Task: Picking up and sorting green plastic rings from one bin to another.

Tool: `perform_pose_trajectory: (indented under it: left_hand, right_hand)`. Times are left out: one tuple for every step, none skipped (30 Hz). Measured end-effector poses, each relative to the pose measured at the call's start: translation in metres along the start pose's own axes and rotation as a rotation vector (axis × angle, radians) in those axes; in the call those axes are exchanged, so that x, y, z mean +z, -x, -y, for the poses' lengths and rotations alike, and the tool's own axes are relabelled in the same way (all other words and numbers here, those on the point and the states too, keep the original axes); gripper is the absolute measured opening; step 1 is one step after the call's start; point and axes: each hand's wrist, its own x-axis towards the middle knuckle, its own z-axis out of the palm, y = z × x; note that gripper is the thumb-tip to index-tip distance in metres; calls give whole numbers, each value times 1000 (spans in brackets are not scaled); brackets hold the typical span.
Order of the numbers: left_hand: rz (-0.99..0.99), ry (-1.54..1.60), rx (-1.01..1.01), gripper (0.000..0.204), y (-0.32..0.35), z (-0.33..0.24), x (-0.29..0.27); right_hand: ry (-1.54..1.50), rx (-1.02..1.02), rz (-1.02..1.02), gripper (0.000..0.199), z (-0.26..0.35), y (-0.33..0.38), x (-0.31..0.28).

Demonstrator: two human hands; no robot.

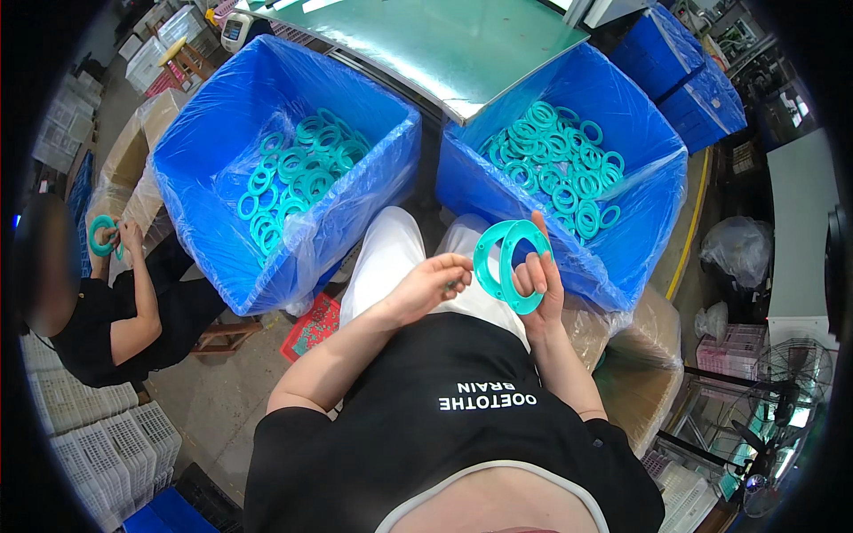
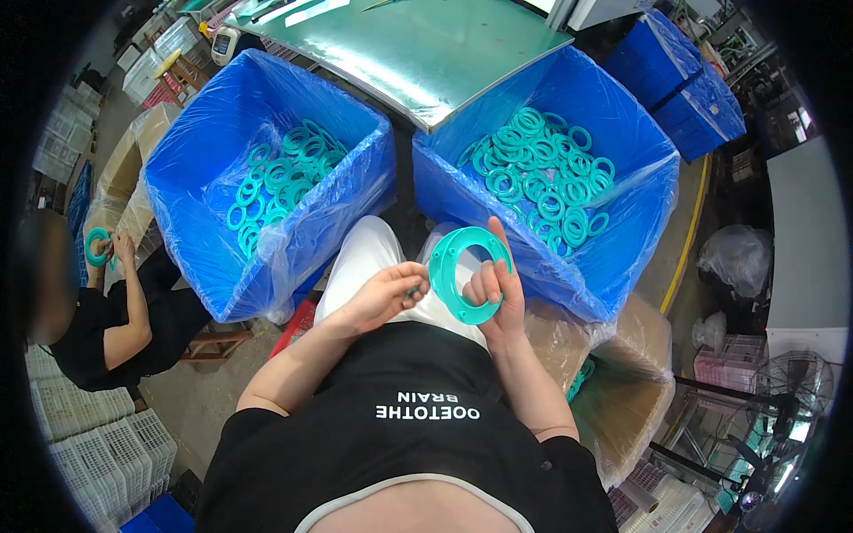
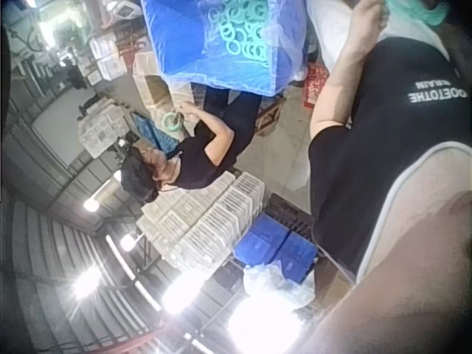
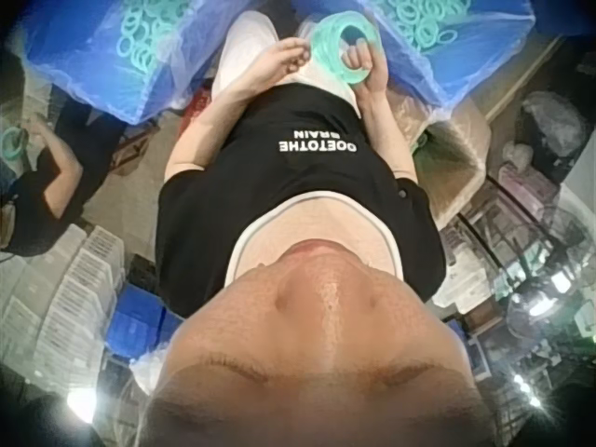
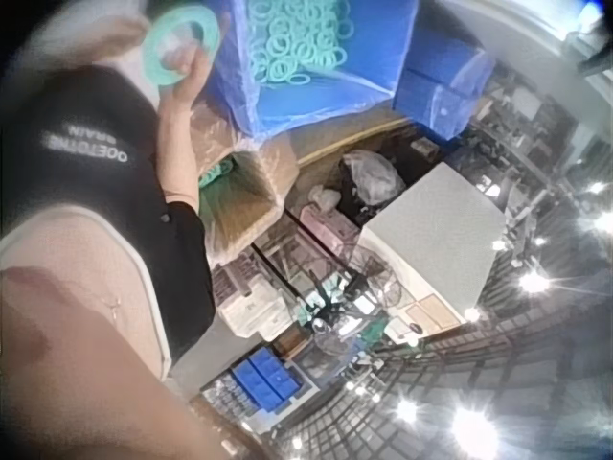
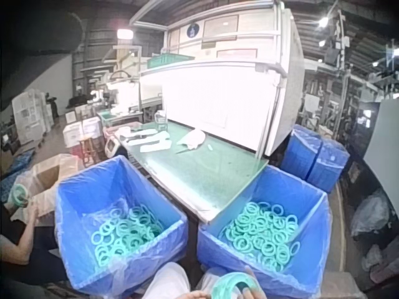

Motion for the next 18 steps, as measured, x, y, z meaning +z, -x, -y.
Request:
perform_pose_trajectory:
  left_hand:
    - [-4, 2, 1, 18, 2, 1, 5]
    - [55, 44, 14, 18, 4, 1, 9]
    - [110, 86, 29, 19, 6, 2, 12]
    - [82, -45, 67, 20, 6, 2, 15]
    - [60, -41, 84, 20, 5, 4, 17]
    - [98, -92, 93, 20, 3, 6, 17]
    - [124, -147, 105, 20, 2, 7, 16]
    - [122, -177, 139, 20, 0, 8, 17]
    - [116, -208, 173, 20, -3, 9, 18]
    - [71, -248, 223, 20, -3, 8, 22]
    - [22, -287, 274, 20, -3, 8, 25]
    - [-21, -330, 272, 21, -9, 22, 15]
    - [-51, -373, 262, 21, -15, 32, 3]
    - [-66, -390, 143, 24, -3, 15, 10]
    - [-92, -384, 160, 24, 0, 15, 5]
    - [-69, -384, 99, 23, 2, 16, 0]
    - [-45, -382, 38, 23, 3, 18, -7]
    - [16, -342, 67, 19, 4, 22, -15]
  right_hand:
    - [-8, -16, -7, 53, -1, 0, -1]
    - [-10, -10, -5, 53, -3, 0, -1]
    - [-10, -16, -38, 52, -7, 0, 0]
    - [-10, -14, -64, 52, -11, -3, 1]
    - [-16, 10, -50, 52, -14, -3, 1]
    - [14, -20, -104, 52, -13, 1, -1]
    - [40, -43, -150, 51, -16, 1, -4]
    - [60, -65, -140, 51, -16, 3, -4]
    - [90, -85, -148, 51, -17, 5, -2]
    - [115, -110, -139, 52, -18, 6, -2]
    - [177, -112, -133, 53, -19, 6, 4]
    - [262, -88, -97, 55, -21, 6, 12]
    - [350, -79, -65, 56, -22, 6, 17]
    - [344, -55, -42, 56, -25, 7, 17]
    - [428, -43, -46, 56, -28, 7, 17]
    - [513, -35, -49, 57, -31, 6, 18]
    - [512, -15, -30, 57, -33, 5, 18]
    - [435, 31, -37, 57, -34, 3, 18]
